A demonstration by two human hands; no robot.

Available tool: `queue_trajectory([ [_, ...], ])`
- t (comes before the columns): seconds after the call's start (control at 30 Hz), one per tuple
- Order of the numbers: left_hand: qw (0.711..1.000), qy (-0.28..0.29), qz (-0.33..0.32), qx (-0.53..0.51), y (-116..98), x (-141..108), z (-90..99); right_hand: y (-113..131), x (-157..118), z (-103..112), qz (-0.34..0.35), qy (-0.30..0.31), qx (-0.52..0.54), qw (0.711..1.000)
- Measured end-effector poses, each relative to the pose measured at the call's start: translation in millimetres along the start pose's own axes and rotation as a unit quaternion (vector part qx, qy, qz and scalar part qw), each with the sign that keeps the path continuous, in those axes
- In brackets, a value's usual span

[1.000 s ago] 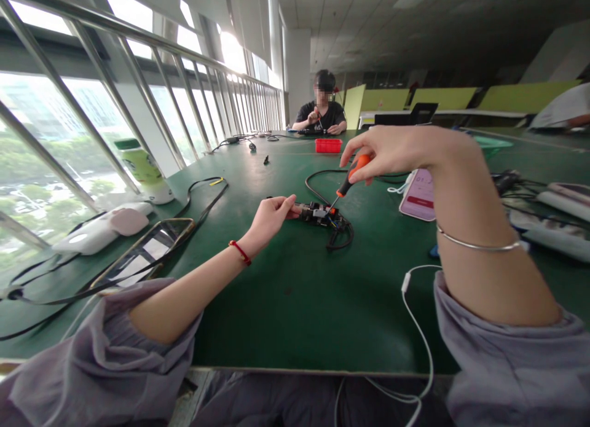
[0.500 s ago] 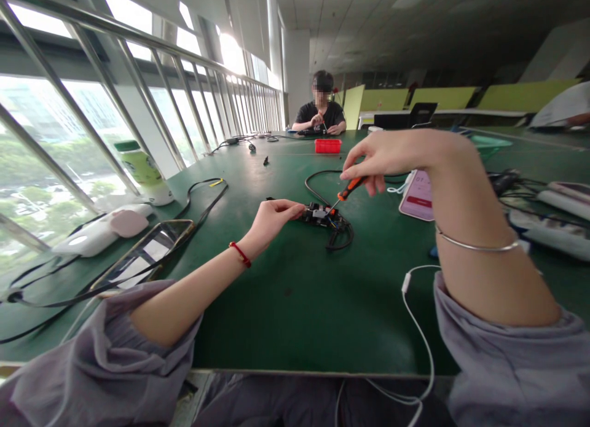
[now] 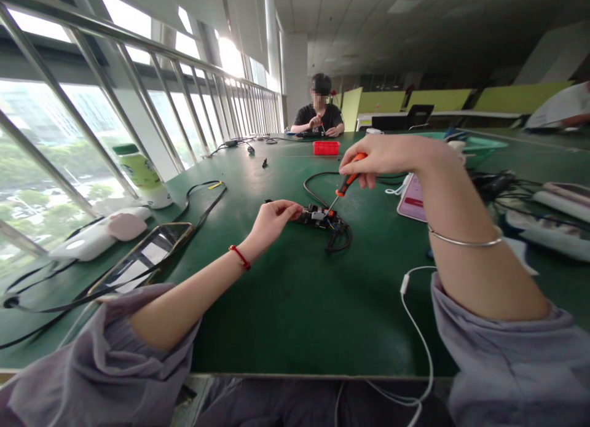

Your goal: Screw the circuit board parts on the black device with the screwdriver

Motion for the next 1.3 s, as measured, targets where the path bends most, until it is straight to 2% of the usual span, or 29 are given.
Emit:
queue_trajectory([
  [0.1, 1.0, -0.003, -0.002, -0.029, -3, 0, -1.3, 1, 0, 1, 0.033, -0.003, 0.009, 0.999],
  [0.23, 0.999, 0.008, -0.026, 0.016, -13, -2, -3.4, 2, -1, -5, 0.004, 0.033, -0.018, 0.999],
  [0.3, 0.999, 0.018, -0.02, 0.031, -14, -3, -4.8, 3, 0, -5, -0.003, 0.019, -0.017, 1.0],
  [0.43, 1.0, 0.009, -0.015, 0.007, -9, -1, -4.4, 3, 4, 0, 0.03, -0.039, 0.01, 0.999],
  [0.5, 1.0, -0.006, -0.018, -0.009, -5, 1, -2.9, 3, 5, 0, 0.035, -0.035, 0.008, 0.999],
  [0.6, 1.0, -0.004, -0.019, -0.014, -3, 1, -2.7, 2, 4, -4, -0.012, 0.006, -0.036, 0.999],
  [0.67, 1.0, 0.01, -0.022, -0.001, -5, -1, -3.4, 1, 3, -4, -0.043, 0.008, -0.064, 0.997],
  [0.73, 1.0, 0.012, -0.017, 0.009, -8, -3, -2.8, 2, 2, -3, -0.025, -0.002, -0.051, 0.998],
  [0.87, 1.0, -0.004, 0.02, -0.023, -8, -6, -1.5, 8, 1, 0, 0.055, -0.031, -0.004, 0.998],
  [1.0, 0.995, 0.012, 0.061, -0.073, -4, -7, -6.3, 10, 0, -6, 0.035, 0.03, -0.021, 0.999],
  [1.1, 0.996, -0.002, 0.055, -0.073, -4, -5, -6.5, 11, 0, -7, 0.014, 0.044, -0.022, 0.999],
  [1.2, 0.997, -0.019, 0.04, -0.056, -7, -4, -4.5, 13, 0, -2, 0.057, 0.009, -0.006, 0.998],
  [1.3, 0.998, -0.025, 0.029, -0.041, -9, -4, -2.4, 11, 0, -2, 0.089, 0.016, -0.015, 0.996],
])
Point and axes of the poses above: each hand's wrist, its own x-axis towards the middle knuckle, its own z-axis out of the back of the hand, y = z × x, the point moved 5 cm from there along x, towards the middle knuckle, and after that the axes turned 8 degrees about -z, right-handed, at the moved point
